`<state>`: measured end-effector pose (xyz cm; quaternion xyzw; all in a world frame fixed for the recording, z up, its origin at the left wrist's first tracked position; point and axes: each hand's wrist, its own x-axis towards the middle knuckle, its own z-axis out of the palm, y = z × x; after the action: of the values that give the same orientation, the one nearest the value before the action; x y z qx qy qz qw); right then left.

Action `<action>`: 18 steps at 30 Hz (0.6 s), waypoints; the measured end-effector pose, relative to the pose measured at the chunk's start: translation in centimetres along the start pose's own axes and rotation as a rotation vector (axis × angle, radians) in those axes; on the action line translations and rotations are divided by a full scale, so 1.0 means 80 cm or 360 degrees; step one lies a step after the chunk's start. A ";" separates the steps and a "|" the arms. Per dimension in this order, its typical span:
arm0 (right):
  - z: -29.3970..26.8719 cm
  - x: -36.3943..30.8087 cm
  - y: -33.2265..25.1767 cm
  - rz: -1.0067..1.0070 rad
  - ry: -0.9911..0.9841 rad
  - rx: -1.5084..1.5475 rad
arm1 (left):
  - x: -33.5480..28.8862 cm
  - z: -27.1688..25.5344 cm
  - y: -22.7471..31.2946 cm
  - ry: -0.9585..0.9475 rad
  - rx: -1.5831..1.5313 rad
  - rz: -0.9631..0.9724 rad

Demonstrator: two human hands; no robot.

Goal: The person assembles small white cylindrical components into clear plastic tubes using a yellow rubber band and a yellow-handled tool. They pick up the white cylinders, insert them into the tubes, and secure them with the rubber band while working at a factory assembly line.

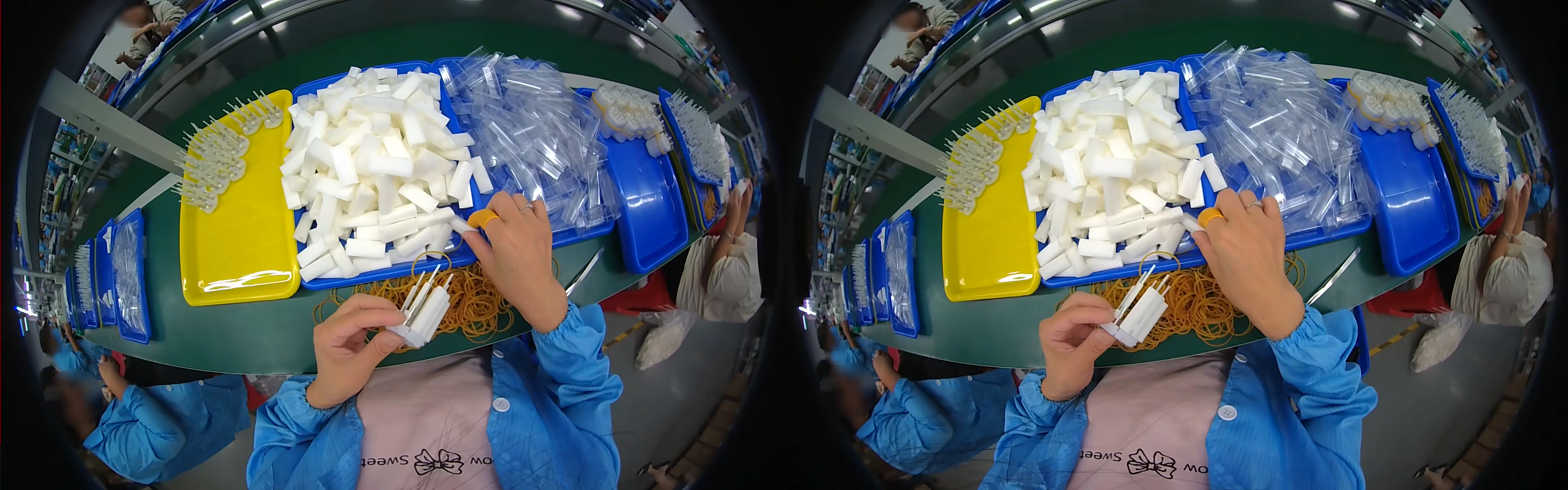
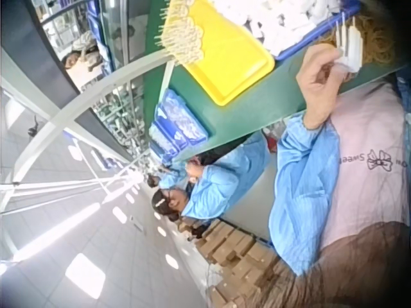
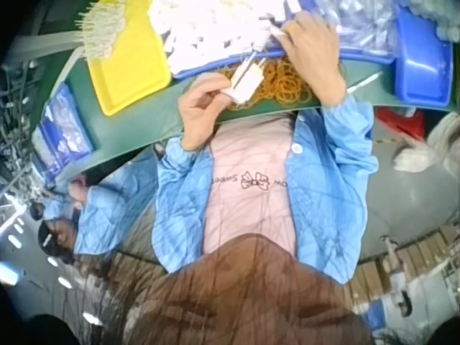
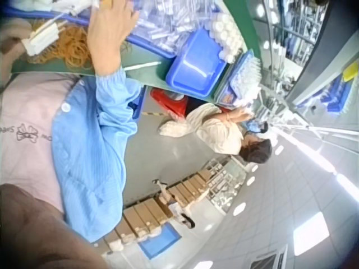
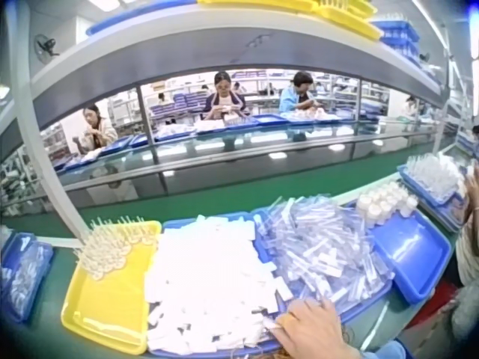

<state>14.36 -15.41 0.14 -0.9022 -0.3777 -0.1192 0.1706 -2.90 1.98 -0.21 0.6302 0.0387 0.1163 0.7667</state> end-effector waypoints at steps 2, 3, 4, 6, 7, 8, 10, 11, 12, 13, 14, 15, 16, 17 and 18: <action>-0.004 -0.001 -0.001 0.0022 -0.0042 0.0018 | 0.001 -0.001 0.000 0.0006 0.0030 0.0017; -0.005 -0.002 -0.001 0.0024 0.0019 0.0042 | 0.001 -0.001 0.000 0.0007 0.0034 0.0027; -0.006 -0.003 0.000 0.0026 0.0080 0.0067 | 0.002 0.000 0.001 0.0009 0.0037 0.0036; -0.010 -0.005 0.003 0.0072 0.0134 0.0187 | 0.003 -0.002 0.003 -0.0001 0.0073 0.0047; -0.016 -0.006 0.006 0.0119 0.0127 0.0279 | 0.003 -0.002 0.003 -0.0006 0.0091 0.0052; -0.022 -0.008 0.008 0.0168 0.0121 0.0371 | 0.003 -0.003 0.003 -0.0010 0.0093 0.0065; -0.036 -0.009 0.012 0.0350 -0.0042 0.0720 | 0.004 -0.004 0.002 -0.0015 0.0098 0.0091; -0.040 -0.010 0.015 0.0443 -0.0124 0.0891 | 0.004 -0.003 0.003 -0.0018 0.0116 0.0096; -0.041 -0.011 0.018 0.0471 -0.0181 0.1126 | 0.004 -0.002 0.004 -0.0021 0.0134 0.0101; -0.043 -0.012 0.022 0.0499 -0.0239 0.1361 | 0.004 -0.001 0.005 -0.0023 0.0152 0.0107; -0.043 -0.012 0.024 0.0525 -0.0299 0.1598 | 0.004 -0.001 0.006 -0.0038 0.0202 0.0118; -0.045 -0.013 0.024 0.0578 -0.0339 0.1758 | 0.004 0.000 0.007 -0.0052 0.0253 0.0130; -0.048 -0.014 0.023 0.0632 -0.0380 0.1918 | 0.004 0.000 0.009 -0.0067 0.0303 0.0140; -0.051 -0.015 0.022 0.0686 -0.0422 0.2078 | 0.005 0.001 0.010 -0.0095 0.0346 0.0181; -0.052 -0.015 0.021 0.0691 -0.0478 0.2105 | 0.007 0.002 0.011 -0.0123 0.0389 0.0221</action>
<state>14.38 -18.98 3.16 -0.6711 -0.2021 0.2973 0.6484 -2.42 2.11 0.76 0.7241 -0.0207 0.1390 0.6753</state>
